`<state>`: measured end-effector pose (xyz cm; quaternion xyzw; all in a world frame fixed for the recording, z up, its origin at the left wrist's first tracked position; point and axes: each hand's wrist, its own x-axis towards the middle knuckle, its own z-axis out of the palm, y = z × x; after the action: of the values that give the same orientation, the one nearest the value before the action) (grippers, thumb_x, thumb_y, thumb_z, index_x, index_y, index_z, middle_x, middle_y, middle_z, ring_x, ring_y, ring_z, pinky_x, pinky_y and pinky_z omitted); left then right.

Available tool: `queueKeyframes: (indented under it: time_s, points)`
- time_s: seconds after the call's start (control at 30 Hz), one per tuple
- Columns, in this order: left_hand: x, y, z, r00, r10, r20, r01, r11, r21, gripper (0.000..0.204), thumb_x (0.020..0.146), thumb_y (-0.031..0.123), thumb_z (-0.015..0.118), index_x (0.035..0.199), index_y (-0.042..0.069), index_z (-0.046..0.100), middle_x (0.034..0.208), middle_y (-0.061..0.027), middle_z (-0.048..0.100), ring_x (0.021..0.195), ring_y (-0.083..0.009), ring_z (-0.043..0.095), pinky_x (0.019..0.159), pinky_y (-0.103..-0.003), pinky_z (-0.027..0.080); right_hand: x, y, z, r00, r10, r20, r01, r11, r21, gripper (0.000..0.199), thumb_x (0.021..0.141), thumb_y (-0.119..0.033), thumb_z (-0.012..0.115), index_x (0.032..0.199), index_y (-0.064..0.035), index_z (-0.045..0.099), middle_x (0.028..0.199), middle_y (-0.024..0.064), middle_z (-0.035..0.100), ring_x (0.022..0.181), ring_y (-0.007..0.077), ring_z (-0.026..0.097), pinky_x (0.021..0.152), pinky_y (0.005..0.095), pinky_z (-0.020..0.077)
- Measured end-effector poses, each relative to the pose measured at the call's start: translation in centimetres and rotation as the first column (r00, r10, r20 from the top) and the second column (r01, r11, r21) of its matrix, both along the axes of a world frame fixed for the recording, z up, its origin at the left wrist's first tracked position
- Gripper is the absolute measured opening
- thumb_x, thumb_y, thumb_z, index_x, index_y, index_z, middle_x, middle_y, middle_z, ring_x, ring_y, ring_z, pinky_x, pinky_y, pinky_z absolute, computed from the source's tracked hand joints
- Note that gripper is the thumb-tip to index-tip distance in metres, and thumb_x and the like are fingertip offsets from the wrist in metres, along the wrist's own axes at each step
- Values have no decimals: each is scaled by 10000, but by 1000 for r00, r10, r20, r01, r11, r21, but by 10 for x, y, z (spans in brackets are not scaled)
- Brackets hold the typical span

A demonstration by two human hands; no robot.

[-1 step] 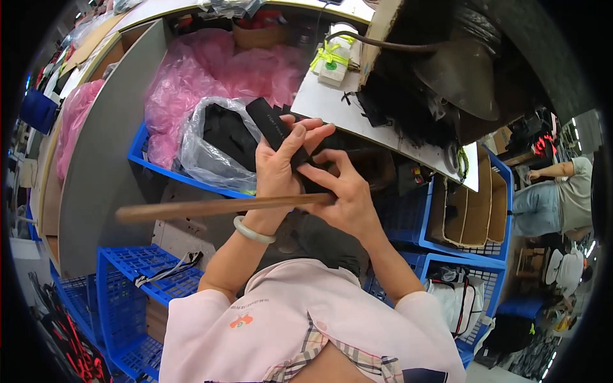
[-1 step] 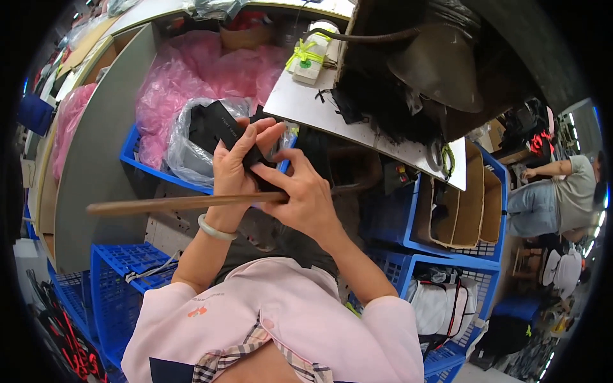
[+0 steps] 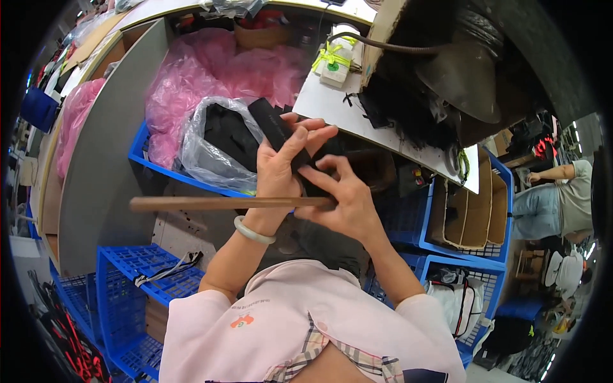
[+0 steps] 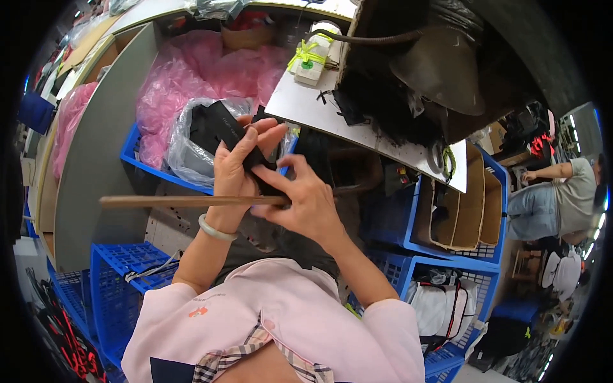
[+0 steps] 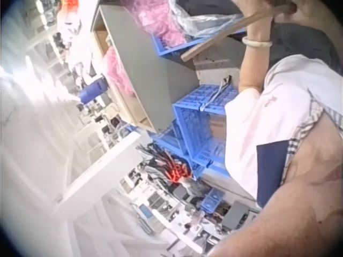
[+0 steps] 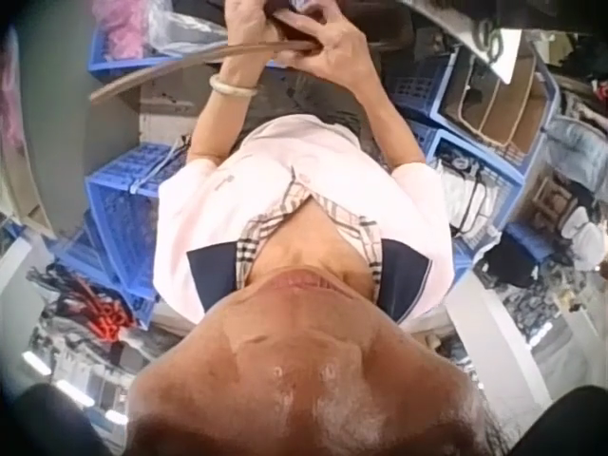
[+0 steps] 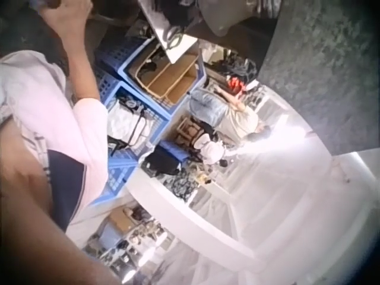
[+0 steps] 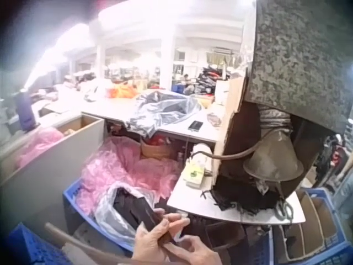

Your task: Threading and organizing black fabric straps onto a wooden dowel.

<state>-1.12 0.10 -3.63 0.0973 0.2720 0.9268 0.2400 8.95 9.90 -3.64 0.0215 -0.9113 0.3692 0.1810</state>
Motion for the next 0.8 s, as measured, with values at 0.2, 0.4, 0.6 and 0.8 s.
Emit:
queueKeyframes:
  time_s: [0.2,0.4,0.6,0.8]
  points:
    - [6,6,-10,980,-193,50,191,981,37,398,876,80,598,1203,15,381,1067,-202,606,1053,-329,595,910,-388,478,-35,-3,-28,991,-63,120,50,993,109,355,644,-161,684,983,-112,593,829,175,605,706,386,612,606,486,492]
    - [-20,4,-30,970,-186,154,152,966,209,123,916,56,523,1030,33,484,788,-104,577,627,-192,601,990,-415,432,-19,-18,-27,990,-126,64,120,988,97,435,623,-166,702,1045,-133,599,809,148,611,701,353,625,573,450,491]
    - [-4,9,-21,975,-202,90,204,979,-4,114,913,89,541,1005,62,481,853,-128,602,661,-211,621,1001,-438,413,-34,-9,-33,992,-112,65,104,988,116,280,614,-102,670,884,-80,597,654,138,605,614,363,605,539,437,486]
    - [-25,1,-40,924,-338,177,313,937,156,99,919,145,549,962,61,520,879,-127,614,841,-248,644,960,-418,441,-38,-10,-18,985,-169,40,156,964,216,358,605,-125,702,954,-87,630,829,145,617,664,356,611,573,419,501]
